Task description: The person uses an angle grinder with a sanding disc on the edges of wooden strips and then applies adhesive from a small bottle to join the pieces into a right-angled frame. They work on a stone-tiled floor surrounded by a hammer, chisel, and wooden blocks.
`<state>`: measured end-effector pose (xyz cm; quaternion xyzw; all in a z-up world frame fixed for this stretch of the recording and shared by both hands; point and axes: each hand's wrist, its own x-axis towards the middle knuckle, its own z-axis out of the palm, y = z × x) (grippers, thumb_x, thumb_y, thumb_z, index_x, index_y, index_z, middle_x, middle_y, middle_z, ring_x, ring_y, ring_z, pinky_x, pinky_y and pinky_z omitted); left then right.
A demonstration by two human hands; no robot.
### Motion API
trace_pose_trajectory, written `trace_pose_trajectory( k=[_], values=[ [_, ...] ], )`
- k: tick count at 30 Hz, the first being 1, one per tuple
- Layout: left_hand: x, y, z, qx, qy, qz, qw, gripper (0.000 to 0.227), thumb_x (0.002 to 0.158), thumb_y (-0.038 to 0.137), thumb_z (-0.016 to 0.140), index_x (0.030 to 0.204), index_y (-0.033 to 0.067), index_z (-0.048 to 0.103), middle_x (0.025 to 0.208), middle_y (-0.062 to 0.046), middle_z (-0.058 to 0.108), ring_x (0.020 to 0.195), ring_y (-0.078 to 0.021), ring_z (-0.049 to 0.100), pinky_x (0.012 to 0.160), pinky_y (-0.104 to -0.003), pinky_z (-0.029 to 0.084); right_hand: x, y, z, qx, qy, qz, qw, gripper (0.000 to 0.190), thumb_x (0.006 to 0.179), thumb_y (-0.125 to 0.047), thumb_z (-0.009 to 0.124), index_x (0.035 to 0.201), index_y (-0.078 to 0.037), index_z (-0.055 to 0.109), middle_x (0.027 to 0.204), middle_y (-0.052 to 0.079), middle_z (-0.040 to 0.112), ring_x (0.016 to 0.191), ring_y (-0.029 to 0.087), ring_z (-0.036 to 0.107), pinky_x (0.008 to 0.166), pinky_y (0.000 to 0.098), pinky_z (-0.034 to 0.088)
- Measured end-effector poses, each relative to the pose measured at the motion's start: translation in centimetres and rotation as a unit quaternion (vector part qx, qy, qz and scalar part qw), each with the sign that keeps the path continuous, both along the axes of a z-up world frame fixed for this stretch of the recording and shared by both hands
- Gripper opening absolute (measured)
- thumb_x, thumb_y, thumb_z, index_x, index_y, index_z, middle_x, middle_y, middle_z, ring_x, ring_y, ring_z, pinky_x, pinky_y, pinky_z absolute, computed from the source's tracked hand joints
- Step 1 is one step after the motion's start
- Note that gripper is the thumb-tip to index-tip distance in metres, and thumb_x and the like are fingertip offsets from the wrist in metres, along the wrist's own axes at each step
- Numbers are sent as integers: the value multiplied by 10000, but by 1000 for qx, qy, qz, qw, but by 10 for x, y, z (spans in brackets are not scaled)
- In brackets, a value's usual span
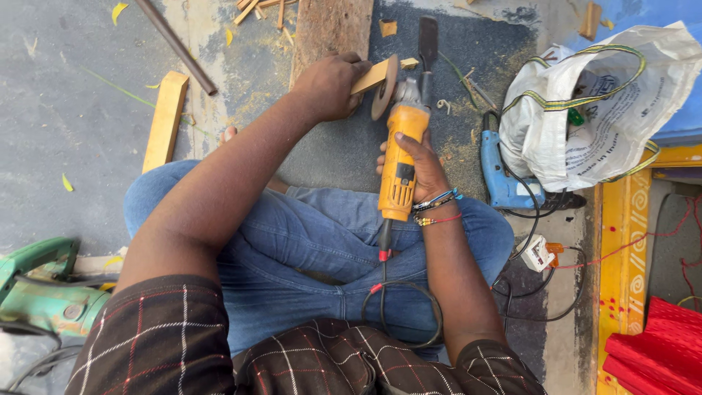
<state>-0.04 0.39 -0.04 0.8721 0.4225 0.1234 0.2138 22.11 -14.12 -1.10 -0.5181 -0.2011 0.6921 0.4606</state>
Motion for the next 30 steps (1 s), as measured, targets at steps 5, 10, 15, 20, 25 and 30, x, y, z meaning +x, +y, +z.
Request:
trace_pose_trajectory(
  k=[5, 10, 15, 20, 25, 30],
  values=[
    [1, 0, 7, 16, 5, -5, 1000, 608, 826, 212, 766, 1384, 57, 580, 1278, -116, 642, 1137, -320, 631, 988, -405, 513, 0, 5, -3, -20, 19, 7, 1000, 511, 926, -205, 757, 1330, -86, 469, 943, 153, 681, 743, 276, 732, 635, 439, 657],
    [0, -1, 4, -13, 8, -6, 1000, 597, 868, 196, 741, 1426, 64, 573, 1311, -121, 640, 1153, -328, 638, 1009, -407, 525, 7, 9, -9, -6, 5, 4, 1000, 516, 891, -235, 768, 1302, -128, 475, 939, 144, 684, 743, 263, 728, 638, 437, 654],
    [0, 2, 1, 11, -11, -12, 1000, 606, 805, 186, 750, 1377, 50, 602, 1307, -147, 640, 1137, -369, 632, 968, -448, 516, 10, 19, -16, -64, 77, -1, 995, 512, 899, -214, 790, 1306, -85, 506, 953, 143, 683, 773, 267, 732, 674, 444, 665],
    [-11, 15, -11, -51, -85, -4, 995, 611, 869, 174, 692, 1462, 69, 594, 1286, -191, 667, 1166, -386, 643, 1014, -466, 516, 6, 6, -22, -26, 28, -14, 999, 515, 883, -228, 786, 1281, -93, 490, 927, 138, 676, 755, 263, 725, 653, 442, 653],
    [-41, 36, -17, -149, -296, -37, 943, 415, 1088, 196, 545, 1459, 38, 646, 1376, -157, 668, 1212, -305, 650, 1022, -447, 487, 16, -2, -6, 24, 89, -24, 995, 509, 926, -217, 781, 1313, -80, 480, 955, 138, 670, 785, 259, 723, 698, 430, 655],
    [-48, 40, -7, -482, -371, 43, 792, 470, 1046, 405, 509, 1350, 66, 622, 1099, -119, 733, 922, -156, 725, 799, -349, 612, 15, -7, 11, 28, 71, -45, 996, 526, 898, -234, 777, 1310, -96, 481, 942, 136, 683, 754, 250, 731, 666, 423, 657]
  ],
)
